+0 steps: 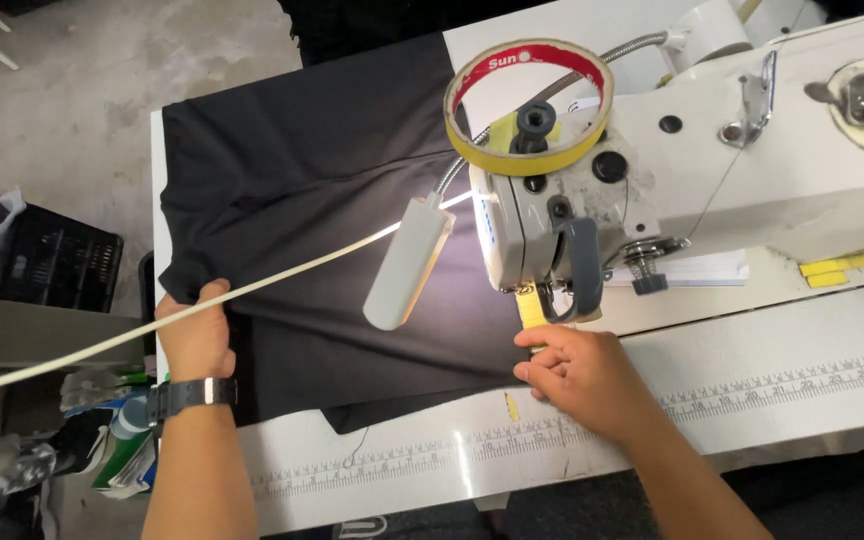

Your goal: Adjusting sewing machine settings and sewing black fabric pieces together.

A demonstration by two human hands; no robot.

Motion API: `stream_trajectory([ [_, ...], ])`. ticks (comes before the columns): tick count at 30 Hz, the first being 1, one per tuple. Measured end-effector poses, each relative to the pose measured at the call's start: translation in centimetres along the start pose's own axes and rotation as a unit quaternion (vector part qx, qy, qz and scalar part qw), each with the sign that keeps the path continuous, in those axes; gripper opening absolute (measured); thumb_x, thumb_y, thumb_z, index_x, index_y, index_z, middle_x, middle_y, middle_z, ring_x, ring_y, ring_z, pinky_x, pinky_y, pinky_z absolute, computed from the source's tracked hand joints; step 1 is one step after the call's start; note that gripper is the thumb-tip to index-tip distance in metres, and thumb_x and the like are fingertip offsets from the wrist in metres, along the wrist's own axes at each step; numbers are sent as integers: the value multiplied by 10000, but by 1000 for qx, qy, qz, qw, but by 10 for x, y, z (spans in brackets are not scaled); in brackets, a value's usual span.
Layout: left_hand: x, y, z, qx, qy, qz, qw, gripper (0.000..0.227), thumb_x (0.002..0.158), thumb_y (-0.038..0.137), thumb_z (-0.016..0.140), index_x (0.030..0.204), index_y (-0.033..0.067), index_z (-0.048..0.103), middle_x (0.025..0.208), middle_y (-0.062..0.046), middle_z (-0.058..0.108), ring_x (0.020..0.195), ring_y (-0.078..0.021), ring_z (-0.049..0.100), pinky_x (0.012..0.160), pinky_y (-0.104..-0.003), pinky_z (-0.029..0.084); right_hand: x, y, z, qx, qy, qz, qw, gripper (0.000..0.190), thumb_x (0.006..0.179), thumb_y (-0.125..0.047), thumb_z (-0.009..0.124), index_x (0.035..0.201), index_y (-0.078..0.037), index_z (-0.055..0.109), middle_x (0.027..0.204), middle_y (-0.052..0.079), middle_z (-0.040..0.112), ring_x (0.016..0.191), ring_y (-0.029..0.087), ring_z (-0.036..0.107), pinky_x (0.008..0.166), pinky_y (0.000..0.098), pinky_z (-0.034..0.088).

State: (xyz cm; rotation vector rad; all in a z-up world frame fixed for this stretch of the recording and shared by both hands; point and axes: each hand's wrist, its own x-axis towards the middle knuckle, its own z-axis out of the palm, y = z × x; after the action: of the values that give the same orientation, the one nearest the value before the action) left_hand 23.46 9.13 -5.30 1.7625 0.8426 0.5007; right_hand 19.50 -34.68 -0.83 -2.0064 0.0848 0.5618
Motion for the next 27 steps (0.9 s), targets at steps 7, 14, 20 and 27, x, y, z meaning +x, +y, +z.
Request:
stream_trajectory([
  [7,-78,25,0,163,97,320,928,637,865,41,880,1349,-149,511,1260,-428,561,1221,-599,514,1050,-635,399,-17,-13,0,29,32,40,998,478,784,-79,824,1234,-49,665,824,184,833,613,221,783,605,318,610],
  [14,-184,41,79,181,-102,495,844,362,926,136,731,1231,-37,641,1304,-298,604,1263,-537,535,1066,-570,394,-19,-16,3,4,50,44,998,298,904,-230,716,1160,-85,670,626,133,780,439,211,675,474,287,516],
  [20,-202,58,119,252,-255,492,794,538,954,312,653,1370,-22,582,1437,-229,593,1388,-400,515,999,-488,471,-23,5,2,-61,130,27,989,401,858,-308,785,1182,-113,652,825,72,830,634,201,753,637,322,584],
  [27,-200,42,134,351,-285,471,757,666,978,453,540,1499,42,472,1622,-108,428,1520,-272,350,942,-496,478,-31,1,-2,-57,135,61,987,311,821,-353,780,1060,-159,734,827,-35,850,667,80,717,704,241,553],
])
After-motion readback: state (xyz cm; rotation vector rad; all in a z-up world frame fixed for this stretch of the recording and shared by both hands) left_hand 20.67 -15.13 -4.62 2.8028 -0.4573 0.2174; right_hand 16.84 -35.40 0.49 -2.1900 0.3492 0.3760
